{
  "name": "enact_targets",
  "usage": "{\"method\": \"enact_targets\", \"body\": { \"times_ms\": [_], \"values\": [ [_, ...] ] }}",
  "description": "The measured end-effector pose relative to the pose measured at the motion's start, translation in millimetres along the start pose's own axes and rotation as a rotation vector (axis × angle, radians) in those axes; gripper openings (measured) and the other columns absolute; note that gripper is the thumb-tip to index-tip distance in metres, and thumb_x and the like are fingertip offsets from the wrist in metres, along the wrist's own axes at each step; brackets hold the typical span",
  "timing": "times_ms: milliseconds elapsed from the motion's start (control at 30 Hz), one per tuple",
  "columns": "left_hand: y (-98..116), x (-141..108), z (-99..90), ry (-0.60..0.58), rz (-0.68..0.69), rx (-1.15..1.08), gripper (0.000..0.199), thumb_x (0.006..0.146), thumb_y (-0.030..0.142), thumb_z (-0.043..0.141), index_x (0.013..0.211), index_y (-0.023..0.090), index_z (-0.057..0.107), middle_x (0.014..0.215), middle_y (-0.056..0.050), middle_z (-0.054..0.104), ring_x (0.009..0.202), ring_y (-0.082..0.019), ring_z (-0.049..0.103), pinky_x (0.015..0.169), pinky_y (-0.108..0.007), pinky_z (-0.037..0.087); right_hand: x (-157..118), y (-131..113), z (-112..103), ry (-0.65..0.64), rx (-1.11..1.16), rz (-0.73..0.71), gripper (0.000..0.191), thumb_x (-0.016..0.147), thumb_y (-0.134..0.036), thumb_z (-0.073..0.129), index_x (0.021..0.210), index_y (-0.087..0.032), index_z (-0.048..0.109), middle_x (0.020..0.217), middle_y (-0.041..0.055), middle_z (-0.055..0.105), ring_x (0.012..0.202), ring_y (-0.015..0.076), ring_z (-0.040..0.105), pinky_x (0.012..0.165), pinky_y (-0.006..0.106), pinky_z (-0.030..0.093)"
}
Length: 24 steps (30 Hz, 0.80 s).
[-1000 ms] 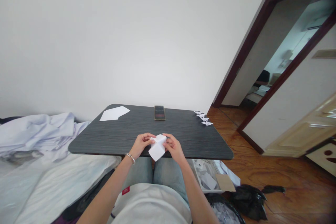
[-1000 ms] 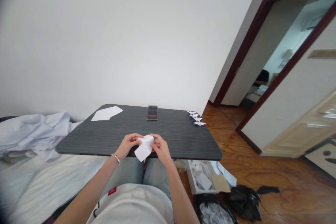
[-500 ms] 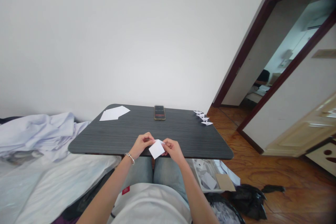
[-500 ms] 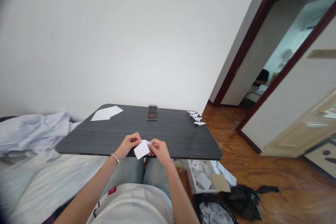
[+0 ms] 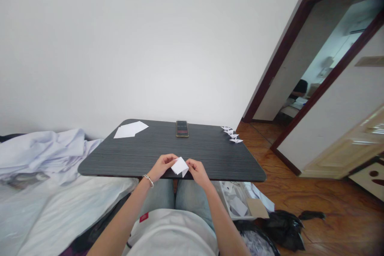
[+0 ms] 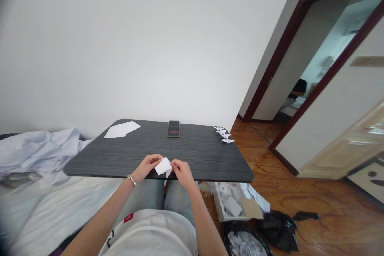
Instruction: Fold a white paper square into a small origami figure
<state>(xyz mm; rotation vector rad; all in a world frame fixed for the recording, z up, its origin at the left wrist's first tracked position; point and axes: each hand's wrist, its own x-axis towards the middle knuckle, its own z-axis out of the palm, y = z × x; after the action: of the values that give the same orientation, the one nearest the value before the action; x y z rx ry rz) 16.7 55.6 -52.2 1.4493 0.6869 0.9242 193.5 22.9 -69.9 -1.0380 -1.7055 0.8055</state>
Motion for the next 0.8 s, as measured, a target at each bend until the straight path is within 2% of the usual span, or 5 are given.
{"method": "enact_targets", "body": {
  "times_ms": [200, 333, 467, 633, 800],
  "values": [
    [-0.1, 0.9, -0.6, 0.035, 0.017, 0.008, 0.025, 0.070, 0.035, 0.060, 0.074, 0.010, 0.061, 0.062, 0.000, 0.059, 0.055, -0.010, 0.048, 0.055, -0.020, 0.035, -1.5, -2.4, -1.3, -0.091, 0.167, 0.049, 0.022, 0.083, -0.019, 0.036, 0.081, -0.018, 0.058, 0.064, 0.0005, 0.064, 0.049, 0.0128, 0.057, 0.054, 0.024, 0.046],
    [-1.6, 2.0, -0.4, 0.042, 0.020, 0.015, 0.025, 0.071, 0.035, 0.060, 0.073, 0.010, 0.061, 0.061, 0.000, 0.057, 0.055, -0.009, 0.046, 0.054, -0.020, 0.034, -1.2, -2.4, -2.2, -0.085, 0.185, 0.037, 0.026, 0.079, -0.012, 0.035, 0.086, -0.019, 0.058, 0.055, -0.0009, 0.061, 0.050, 0.0141, 0.058, 0.056, 0.026, 0.048],
    [-1.5, 2.0, 0.3, 0.052, 0.025, 0.019, 0.024, 0.071, 0.034, 0.059, 0.073, 0.010, 0.061, 0.061, 0.000, 0.057, 0.055, -0.009, 0.046, 0.054, -0.020, 0.034, -1.4, 2.8, -2.3, -0.091, 0.234, 0.022, 0.031, 0.073, -0.006, 0.032, 0.088, -0.019, 0.056, 0.063, 0.0000, 0.063, 0.055, 0.0140, 0.060, 0.059, 0.027, 0.050],
    [0.6, 1.1, 1.2, 0.073, 0.036, 0.030, 0.026, 0.071, 0.036, 0.060, 0.073, 0.010, 0.061, 0.062, 0.000, 0.059, 0.056, -0.010, 0.048, 0.054, -0.020, 0.035, -0.7, 6.3, -2.0, -0.104, 0.302, -0.052, 0.035, 0.073, -0.007, 0.031, 0.096, -0.019, 0.054, 0.083, 0.0026, 0.062, 0.068, 0.0145, 0.059, 0.070, 0.030, 0.049],
    [-1.8, 2.5, -0.5, 0.137, 0.073, 0.049, 0.024, 0.072, 0.034, 0.059, 0.076, 0.011, 0.061, 0.066, -0.001, 0.060, 0.058, -0.011, 0.049, 0.056, -0.021, 0.036, 0.6, -0.7, -2.3, -0.080, 0.350, -0.032, 0.025, 0.080, -0.014, 0.036, 0.100, -0.020, 0.050, 0.085, 0.0029, 0.060, 0.074, 0.0155, 0.057, 0.073, 0.030, 0.046]
  ]
}}
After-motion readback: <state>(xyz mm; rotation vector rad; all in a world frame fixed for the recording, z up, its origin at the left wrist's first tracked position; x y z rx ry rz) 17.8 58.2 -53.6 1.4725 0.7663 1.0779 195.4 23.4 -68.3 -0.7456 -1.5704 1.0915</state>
